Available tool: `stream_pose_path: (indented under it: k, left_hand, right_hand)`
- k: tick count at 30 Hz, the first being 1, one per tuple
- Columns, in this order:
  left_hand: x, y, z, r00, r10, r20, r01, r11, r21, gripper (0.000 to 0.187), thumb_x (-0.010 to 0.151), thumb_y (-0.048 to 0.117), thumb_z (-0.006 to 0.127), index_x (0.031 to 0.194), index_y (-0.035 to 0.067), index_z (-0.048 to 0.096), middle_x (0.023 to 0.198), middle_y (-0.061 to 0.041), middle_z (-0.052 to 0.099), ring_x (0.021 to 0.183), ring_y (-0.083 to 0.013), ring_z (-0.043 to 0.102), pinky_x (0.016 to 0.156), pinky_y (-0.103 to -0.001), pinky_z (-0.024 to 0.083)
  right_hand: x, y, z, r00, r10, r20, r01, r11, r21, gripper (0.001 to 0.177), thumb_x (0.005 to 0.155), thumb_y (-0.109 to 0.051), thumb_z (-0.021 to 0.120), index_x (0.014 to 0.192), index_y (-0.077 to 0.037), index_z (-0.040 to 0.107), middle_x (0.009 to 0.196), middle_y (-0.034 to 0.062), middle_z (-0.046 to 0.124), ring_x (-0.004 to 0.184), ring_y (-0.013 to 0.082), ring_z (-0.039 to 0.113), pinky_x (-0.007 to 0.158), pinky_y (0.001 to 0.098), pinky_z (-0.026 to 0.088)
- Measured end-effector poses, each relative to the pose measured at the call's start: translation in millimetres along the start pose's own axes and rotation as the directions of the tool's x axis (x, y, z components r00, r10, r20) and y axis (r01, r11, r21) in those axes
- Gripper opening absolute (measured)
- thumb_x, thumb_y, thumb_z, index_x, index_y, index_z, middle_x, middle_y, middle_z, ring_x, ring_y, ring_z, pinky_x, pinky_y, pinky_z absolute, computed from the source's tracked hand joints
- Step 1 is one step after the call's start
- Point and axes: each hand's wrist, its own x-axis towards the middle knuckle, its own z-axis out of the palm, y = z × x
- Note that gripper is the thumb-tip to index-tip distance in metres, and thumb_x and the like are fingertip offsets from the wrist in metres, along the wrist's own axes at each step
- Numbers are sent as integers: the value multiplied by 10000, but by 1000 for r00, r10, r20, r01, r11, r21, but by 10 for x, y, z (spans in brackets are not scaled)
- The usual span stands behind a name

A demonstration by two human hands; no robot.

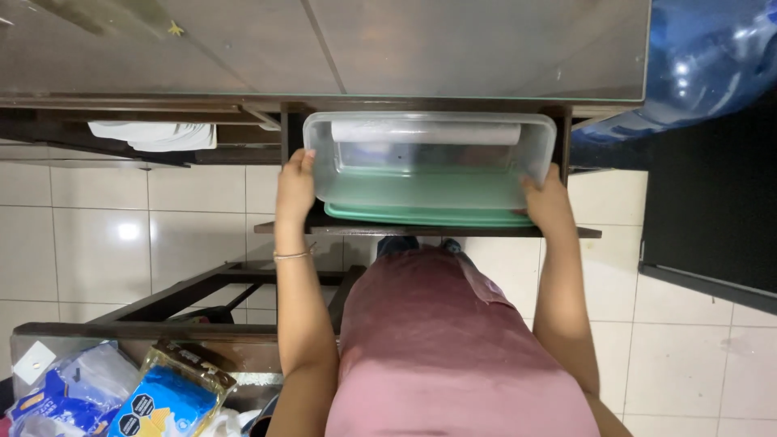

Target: Organizing various food items, containers, and mugs by moving them from a dining table to storage drawers and cabinets.

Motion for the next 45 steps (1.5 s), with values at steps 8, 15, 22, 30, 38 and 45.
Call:
stream_pose_path:
  k: [8,15,22,30,38,45]
  left_hand:
    - [55,-4,68,1000,-17,-23,22,964,265,431,1081,348,437,1089,2,692,950,-274,716,938,-473,678,822,-534,531]
    - [245,-220,128,1000,-26,-6,26,926,377,398,1065,292,469,1080,-11,726,1021,-309,700,999,-490,665,888,-528,532]
    - [352,-312,243,999,-38,-25,45,905,423,361,1025,249,481,1089,-12,722,1019,-323,696,1004,-486,670,900,-518,533]
    - [55,171,274,978,-114,-174,188,846,499,457,992,361,658,1140,-71,668,1126,-325,709,1103,-466,686,977,-491,537]
    - [-705,791,532,938,322,-132,-129,675,727,638,811,429,779,1218,-42,641,1344,-364,512,1265,-562,474,1001,-555,435]
    - [-1085,1338,1524,655,696,293,-755,610,239,411,769,250,797,1078,-1,695,1122,-217,684,1017,-351,654,803,-445,548]
  right_hand:
    - [245,130,127,998,62,18,-58,984,-167,518,960,-219,625,1368,68,485,1227,376,632,1184,512,604,1027,515,467]
    - [281,75,183,991,123,47,-110,970,-216,533,946,-254,650,1362,43,499,1236,353,636,1196,492,600,1020,521,469]
    - [394,276,346,991,125,56,-108,965,-240,580,957,-289,648,1383,52,451,1236,363,634,1174,511,606,1011,536,472]
    - [188,76,387,997,52,64,-32,958,-285,800,928,-341,665,1555,-39,270,1299,351,598,1221,505,571,1052,566,411]
    - [158,134,209,912,-74,404,84,996,-8,875,892,-603,623,1492,3,426,1479,286,514,1406,393,473,1162,421,365]
    - [729,375,312,952,-70,298,-77,889,452,640,1003,-457,404,1498,-54,459,1546,199,480,1457,325,415,1190,383,286]
